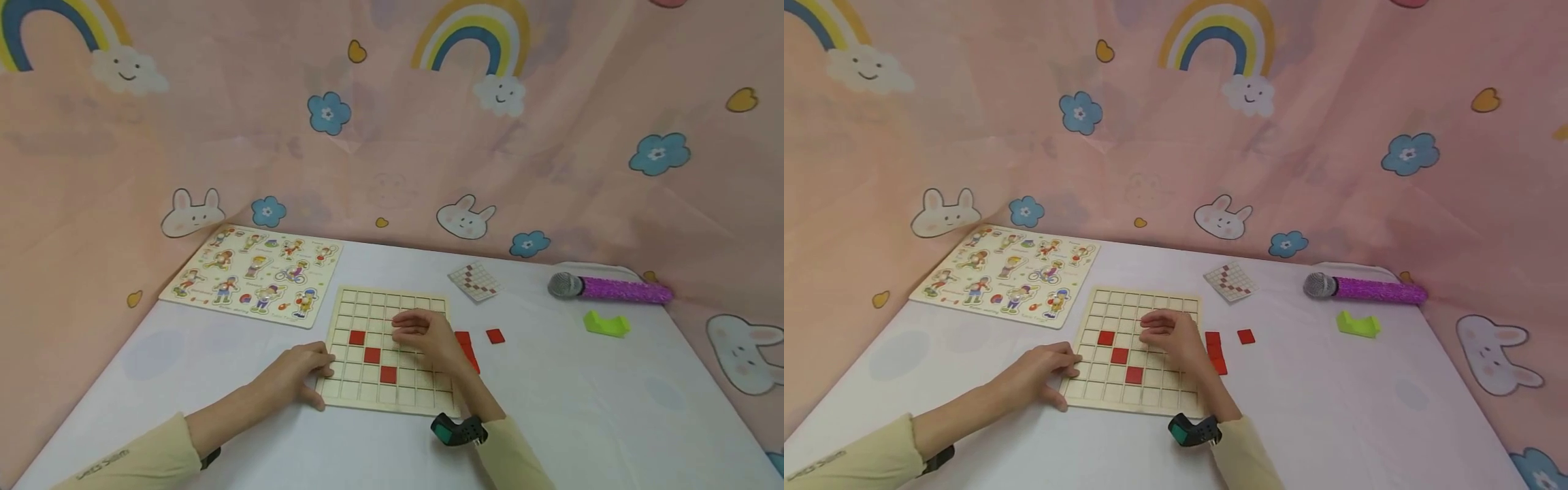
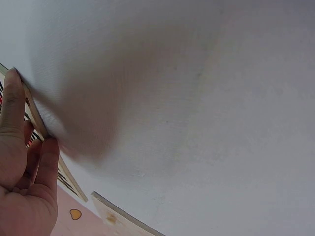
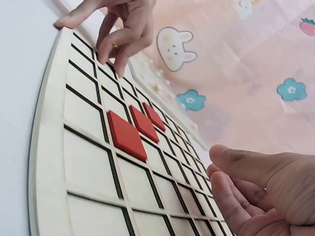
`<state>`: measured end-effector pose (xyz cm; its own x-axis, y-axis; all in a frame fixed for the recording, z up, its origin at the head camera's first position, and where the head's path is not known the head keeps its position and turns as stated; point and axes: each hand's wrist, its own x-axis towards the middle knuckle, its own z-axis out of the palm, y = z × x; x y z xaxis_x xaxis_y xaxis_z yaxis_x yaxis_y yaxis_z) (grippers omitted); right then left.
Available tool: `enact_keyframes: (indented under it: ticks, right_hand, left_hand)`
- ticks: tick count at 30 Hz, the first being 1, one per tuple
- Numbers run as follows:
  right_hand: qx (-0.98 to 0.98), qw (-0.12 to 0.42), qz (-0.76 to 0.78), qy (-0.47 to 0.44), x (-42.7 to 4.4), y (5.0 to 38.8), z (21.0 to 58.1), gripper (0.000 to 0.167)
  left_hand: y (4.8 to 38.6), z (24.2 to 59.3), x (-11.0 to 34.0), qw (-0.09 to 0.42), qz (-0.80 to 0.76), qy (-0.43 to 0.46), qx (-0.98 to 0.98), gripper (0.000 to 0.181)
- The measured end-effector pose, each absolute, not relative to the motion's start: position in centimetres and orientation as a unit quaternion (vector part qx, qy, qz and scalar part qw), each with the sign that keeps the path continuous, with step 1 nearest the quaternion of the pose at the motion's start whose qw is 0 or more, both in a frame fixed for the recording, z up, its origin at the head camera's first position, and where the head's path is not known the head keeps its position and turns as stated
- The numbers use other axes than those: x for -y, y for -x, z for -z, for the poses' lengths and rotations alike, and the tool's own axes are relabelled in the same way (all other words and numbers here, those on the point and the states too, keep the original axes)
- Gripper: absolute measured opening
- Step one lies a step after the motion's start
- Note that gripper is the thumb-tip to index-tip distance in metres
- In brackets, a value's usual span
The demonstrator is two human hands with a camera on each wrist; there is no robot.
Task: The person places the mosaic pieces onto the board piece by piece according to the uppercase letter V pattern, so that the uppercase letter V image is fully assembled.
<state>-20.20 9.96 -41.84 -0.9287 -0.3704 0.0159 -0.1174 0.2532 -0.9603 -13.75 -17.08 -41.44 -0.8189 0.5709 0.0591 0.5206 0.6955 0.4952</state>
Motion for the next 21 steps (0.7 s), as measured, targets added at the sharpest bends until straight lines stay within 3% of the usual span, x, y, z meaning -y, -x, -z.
enact_keyframes:
  ticks: [13,21]
  right_hand:
    - [-0.825,0.073,0.553,0.089,-19.4,20.4,42.0,0.041]
    - [-0.834,0.066,0.538,0.104,-25.7,20.3,42.6,0.044]
  left_hand:
    - [13.7,41.3,17.2,0.047,-0.260,-0.301,-0.916,0.067]
    - [13.8,41.3,17.1,0.048,-0.256,-0.301,-0.917,0.063]
